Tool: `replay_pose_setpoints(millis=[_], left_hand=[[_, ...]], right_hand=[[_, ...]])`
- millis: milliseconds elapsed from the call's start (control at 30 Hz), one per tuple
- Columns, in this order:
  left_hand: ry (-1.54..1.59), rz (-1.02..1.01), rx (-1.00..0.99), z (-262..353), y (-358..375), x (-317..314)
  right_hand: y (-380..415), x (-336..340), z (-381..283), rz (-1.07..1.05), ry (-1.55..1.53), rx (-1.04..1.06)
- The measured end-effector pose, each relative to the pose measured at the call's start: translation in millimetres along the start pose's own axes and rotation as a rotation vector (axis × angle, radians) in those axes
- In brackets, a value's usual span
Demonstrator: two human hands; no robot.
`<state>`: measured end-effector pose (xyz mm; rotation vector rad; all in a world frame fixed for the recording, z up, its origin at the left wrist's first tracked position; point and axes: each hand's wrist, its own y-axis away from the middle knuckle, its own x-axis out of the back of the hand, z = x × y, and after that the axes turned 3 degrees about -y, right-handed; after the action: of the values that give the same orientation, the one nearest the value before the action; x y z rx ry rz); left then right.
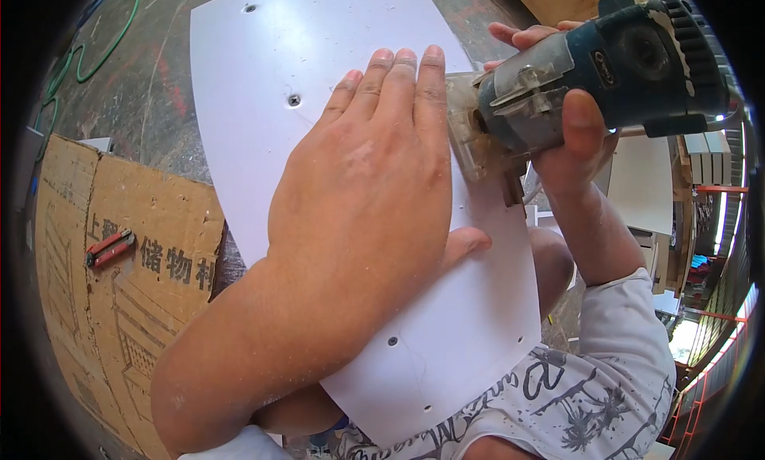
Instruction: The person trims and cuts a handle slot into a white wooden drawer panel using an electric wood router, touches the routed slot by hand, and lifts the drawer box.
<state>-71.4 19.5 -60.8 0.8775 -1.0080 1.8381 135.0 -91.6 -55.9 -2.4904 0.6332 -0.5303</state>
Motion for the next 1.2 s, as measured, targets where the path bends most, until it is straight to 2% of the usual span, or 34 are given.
replay_pose_setpoints(millis=[600,833,1033,1200], left_hand=[[0.02,0.04,-0.015,-2,1,-4],[0.01,0.033,-0.017,0,-1,-4],[0.04,0.025,-0.015,1,-3,-3],[-0.007,-0.012,-0.017,10,-8,3]], right_hand=[[-8,-1,5,0.022,0.011,-0.018],[0,14,-3,-0.035,-0.015,-0.076],[10,7,-4,-0.011,-0.073,0.117],[12,28,-10,0.018,0.038,0.1]])
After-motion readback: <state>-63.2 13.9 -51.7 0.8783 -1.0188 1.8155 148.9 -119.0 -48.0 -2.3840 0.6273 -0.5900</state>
